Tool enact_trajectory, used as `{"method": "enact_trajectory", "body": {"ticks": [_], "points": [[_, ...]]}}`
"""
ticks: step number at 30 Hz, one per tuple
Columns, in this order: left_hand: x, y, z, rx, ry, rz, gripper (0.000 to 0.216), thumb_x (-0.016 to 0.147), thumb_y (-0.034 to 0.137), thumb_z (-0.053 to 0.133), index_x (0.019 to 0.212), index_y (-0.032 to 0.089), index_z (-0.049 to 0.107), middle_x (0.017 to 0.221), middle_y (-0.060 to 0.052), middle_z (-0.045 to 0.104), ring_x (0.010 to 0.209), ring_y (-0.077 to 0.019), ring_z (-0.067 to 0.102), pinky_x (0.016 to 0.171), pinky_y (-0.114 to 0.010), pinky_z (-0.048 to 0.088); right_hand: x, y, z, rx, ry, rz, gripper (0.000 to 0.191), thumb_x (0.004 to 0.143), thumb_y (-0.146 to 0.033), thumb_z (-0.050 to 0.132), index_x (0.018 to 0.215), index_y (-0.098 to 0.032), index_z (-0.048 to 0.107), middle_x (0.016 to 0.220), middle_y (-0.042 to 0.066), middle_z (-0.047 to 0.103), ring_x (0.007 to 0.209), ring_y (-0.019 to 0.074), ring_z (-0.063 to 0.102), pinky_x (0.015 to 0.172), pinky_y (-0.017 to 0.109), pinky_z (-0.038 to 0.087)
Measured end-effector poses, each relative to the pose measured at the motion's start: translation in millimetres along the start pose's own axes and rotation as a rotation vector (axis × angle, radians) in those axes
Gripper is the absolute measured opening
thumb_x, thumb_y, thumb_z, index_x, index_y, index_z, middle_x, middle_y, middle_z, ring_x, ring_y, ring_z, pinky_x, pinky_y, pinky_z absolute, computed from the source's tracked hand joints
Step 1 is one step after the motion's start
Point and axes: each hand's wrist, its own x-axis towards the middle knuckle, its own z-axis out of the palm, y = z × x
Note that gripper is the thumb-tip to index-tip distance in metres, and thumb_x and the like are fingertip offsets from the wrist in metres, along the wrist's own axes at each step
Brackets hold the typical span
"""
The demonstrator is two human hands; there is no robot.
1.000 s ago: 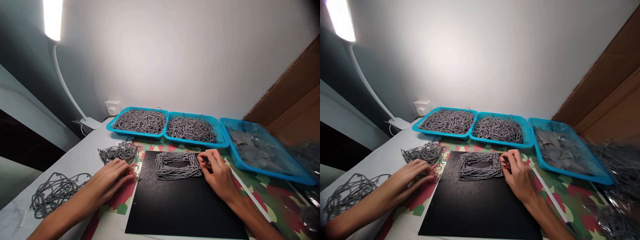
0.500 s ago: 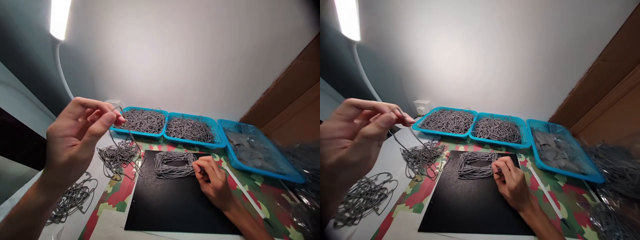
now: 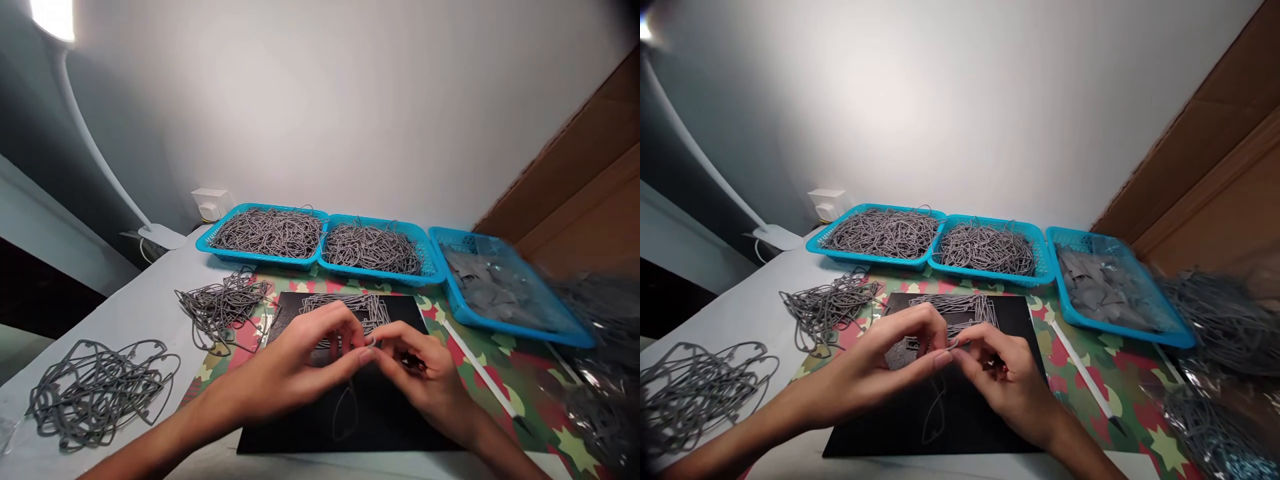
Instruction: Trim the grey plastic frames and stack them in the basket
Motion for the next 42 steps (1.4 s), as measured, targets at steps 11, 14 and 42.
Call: {"method": "enact_trajectory", "body": {"ticks": [11, 14, 42], "points": [[-1.9, -32.4, -1.3, -0.168, -0.265, -0.170, 0.039, 0.115, 0.049, 0.059, 0.095, 0.020, 0.074, 0.092, -0.003, 0.073, 0.085, -0.0187, 0.066, 0.080, -0.030, 0.054, 8.9, -18.9, -74.8, -0.045, -0.497, 0.138, 0.023, 0.103, -0.037, 0.069, 0.087, -0.025, 0.079, 0.078, 0.002, 0.073, 0.070, 0.0190, 0.063, 0.066, 0.031, 0.046], [-9.9, -41.9, 14.4, 0.063, -0.294, -0.112, 0.024, 0.115, 0.043, 0.063, 0.108, 0.023, 0.073, 0.103, -0.003, 0.073, 0.090, -0.0188, 0.068, 0.080, -0.029, 0.054, 13.0, -4.1, -86.7, 0.034, -0.639, 0.137, 0.041, 0.106, -0.052, 0.065, 0.079, -0.025, 0.080, 0.075, 0.005, 0.075, 0.072, 0.0225, 0.066, 0.071, 0.035, 0.051], [-4.4, -36.5, -16.8, -0.061, -0.374, -0.350, 0.030, 0.115, 0.051, 0.057, 0.112, 0.022, 0.066, 0.107, -0.003, 0.069, 0.097, -0.0203, 0.064, 0.085, -0.030, 0.051, 10.3, 33.9, -94.2, -0.148, -0.649, 0.395, 0.033, 0.091, -0.052, 0.092, 0.104, -0.023, 0.085, 0.076, -0.005, 0.056, 0.070, 0.0145, 0.055, 0.062, 0.026, 0.038]]}}
